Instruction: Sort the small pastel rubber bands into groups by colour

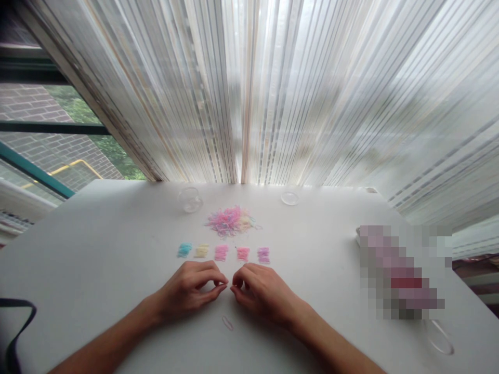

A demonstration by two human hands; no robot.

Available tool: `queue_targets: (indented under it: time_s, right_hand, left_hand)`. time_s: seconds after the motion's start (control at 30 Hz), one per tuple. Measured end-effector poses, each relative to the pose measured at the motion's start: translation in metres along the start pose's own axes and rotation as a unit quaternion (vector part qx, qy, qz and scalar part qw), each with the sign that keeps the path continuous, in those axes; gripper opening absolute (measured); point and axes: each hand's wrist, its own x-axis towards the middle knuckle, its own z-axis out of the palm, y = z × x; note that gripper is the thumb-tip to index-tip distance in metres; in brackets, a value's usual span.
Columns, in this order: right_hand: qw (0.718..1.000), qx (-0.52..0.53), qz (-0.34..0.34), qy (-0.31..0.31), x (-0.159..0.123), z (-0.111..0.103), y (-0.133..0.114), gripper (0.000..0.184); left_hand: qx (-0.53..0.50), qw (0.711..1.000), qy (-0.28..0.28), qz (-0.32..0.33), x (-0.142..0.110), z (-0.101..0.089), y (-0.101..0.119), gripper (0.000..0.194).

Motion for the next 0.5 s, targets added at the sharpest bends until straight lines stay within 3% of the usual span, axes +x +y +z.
queue_targets:
  time_s: [0.5]
  right_hand:
    - [1.000, -0.005, 0.001, 0.021, 0.0001, 0.0000, -0.0017, 0.004]
  left_hand:
    - [0.018, 1.000, 0.017, -0.003, 0.0027, -0.0016, 0.0021, 0.014]
